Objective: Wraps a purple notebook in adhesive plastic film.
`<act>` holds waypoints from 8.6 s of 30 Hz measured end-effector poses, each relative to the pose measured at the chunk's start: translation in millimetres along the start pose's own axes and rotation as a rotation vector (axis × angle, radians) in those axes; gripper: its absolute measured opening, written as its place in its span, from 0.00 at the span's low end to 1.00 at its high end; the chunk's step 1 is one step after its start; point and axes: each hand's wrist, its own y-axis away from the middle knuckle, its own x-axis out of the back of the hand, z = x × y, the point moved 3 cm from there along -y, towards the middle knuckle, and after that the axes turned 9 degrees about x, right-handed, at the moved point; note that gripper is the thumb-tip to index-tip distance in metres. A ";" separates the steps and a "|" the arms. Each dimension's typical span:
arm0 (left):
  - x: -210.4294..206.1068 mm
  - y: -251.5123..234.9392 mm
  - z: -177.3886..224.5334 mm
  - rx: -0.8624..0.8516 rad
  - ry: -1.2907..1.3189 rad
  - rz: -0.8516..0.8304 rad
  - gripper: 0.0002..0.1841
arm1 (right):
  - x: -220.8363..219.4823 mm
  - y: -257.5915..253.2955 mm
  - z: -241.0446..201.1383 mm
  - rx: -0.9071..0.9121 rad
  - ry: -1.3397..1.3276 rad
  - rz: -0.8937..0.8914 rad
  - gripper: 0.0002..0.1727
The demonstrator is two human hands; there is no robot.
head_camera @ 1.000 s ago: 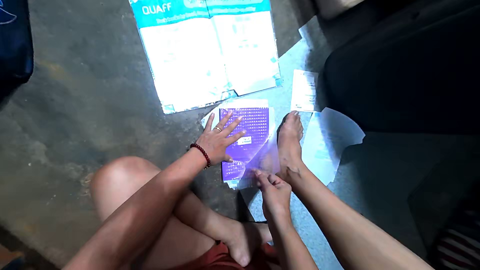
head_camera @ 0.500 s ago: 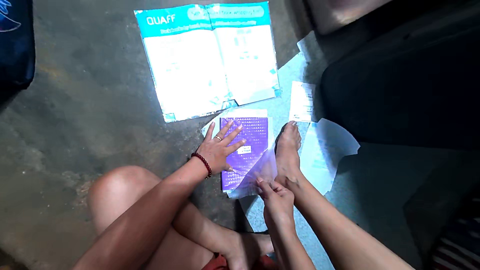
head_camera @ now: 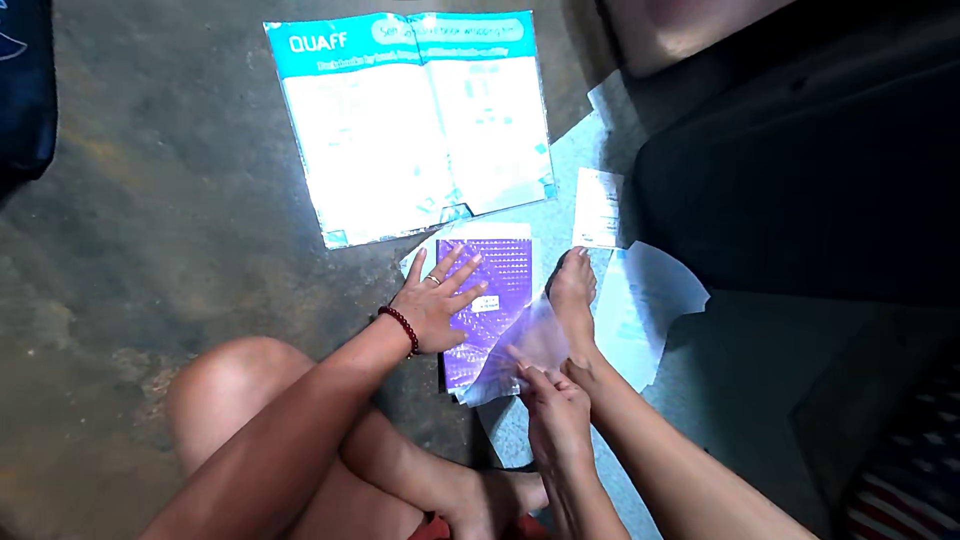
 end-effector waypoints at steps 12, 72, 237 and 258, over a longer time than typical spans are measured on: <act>16.6 3.3 -8.2 0.262 0.159 0.290 0.55 | -5.0 3.4 5.0 0.050 0.044 0.042 0.16; -0.5 27.9 74.8 0.075 0.588 -0.042 0.11 | 24.3 5.7 -28.8 -0.060 0.630 -0.536 0.25; 20.8 0.7 38.2 0.123 -0.168 -0.015 0.54 | 9.7 -35.1 -75.0 0.110 0.925 -0.491 0.39; -36.8 38.9 44.2 0.151 -0.141 -0.088 0.43 | 15.3 -37.3 -69.3 0.119 0.809 -0.460 0.31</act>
